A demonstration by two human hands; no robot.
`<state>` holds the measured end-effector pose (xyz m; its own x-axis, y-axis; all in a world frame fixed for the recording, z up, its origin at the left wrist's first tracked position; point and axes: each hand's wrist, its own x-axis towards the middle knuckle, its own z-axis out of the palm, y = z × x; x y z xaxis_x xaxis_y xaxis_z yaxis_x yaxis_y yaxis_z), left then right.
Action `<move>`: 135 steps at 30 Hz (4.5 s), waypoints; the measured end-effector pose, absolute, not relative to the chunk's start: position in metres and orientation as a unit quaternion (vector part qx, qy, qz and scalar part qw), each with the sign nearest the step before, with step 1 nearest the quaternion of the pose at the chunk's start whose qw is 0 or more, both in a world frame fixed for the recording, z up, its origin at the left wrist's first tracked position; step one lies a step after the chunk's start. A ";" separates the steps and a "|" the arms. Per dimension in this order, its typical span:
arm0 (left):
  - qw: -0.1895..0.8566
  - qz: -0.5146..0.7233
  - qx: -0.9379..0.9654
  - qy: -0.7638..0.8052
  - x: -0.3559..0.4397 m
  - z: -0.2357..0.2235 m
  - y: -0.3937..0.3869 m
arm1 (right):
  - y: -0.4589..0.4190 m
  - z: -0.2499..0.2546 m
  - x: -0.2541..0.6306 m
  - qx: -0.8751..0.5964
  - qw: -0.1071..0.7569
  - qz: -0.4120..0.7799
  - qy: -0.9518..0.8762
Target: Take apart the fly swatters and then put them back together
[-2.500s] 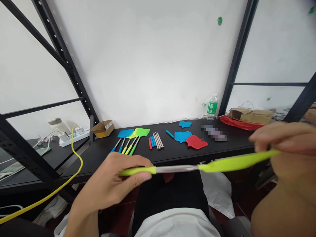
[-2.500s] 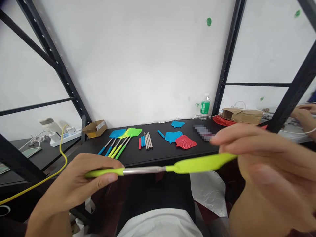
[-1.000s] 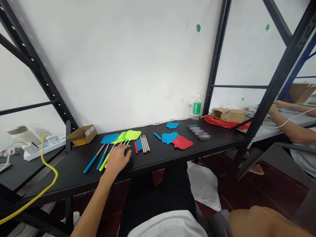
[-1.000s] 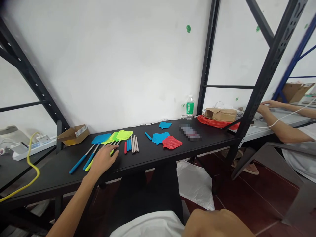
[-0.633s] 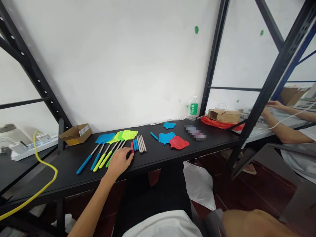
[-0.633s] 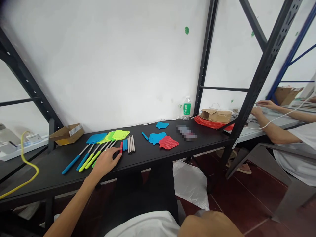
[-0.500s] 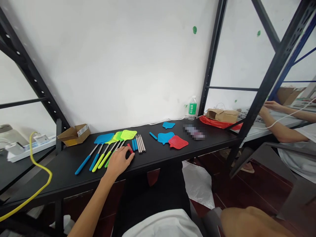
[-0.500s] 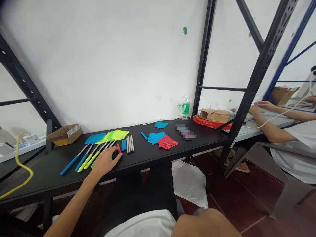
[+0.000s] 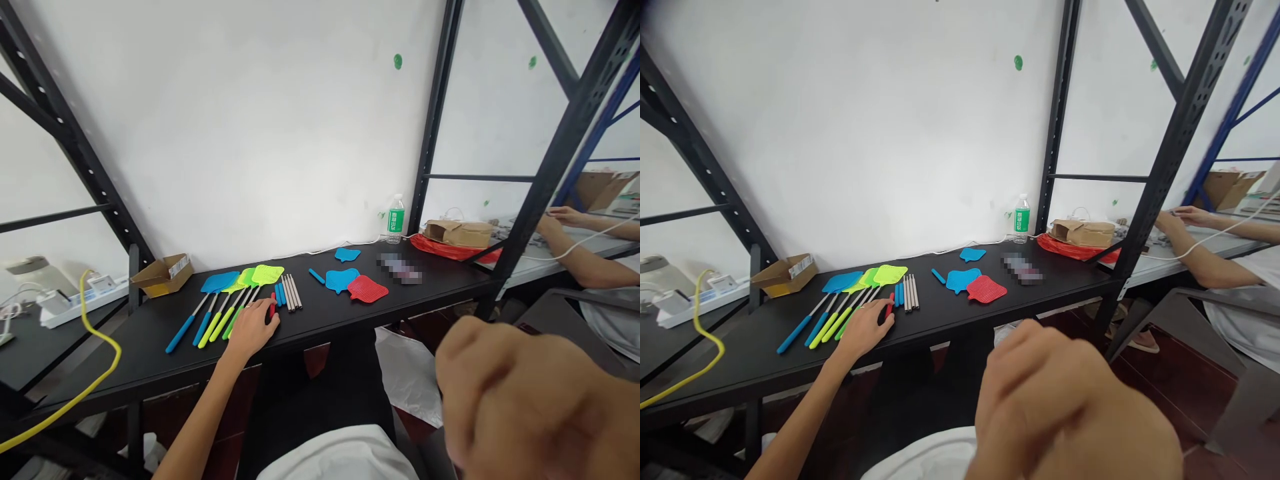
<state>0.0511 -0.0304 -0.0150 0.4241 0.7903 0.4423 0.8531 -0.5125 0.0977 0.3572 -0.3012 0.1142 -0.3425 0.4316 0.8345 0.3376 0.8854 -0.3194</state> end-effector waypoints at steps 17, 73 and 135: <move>0.047 -0.220 -0.839 -0.495 0.053 -0.012 -0.038 | -0.216 0.127 0.368 -0.336 0.674 0.020 -0.658; 0.065 -0.228 -0.840 -0.488 0.051 -0.019 -0.032 | -0.078 0.000 0.295 -0.425 0.277 0.028 -0.861; 0.042 -0.245 -0.876 -0.414 0.047 -0.014 -0.043 | -0.049 -0.015 0.305 -0.409 0.528 0.493 -0.557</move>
<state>0.0472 -0.0429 -0.0135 0.5376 0.7040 0.4640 0.7453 -0.6541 0.1289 0.3046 -0.0486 -0.0146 -0.1065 0.9769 0.1854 -0.0642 0.1793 -0.9817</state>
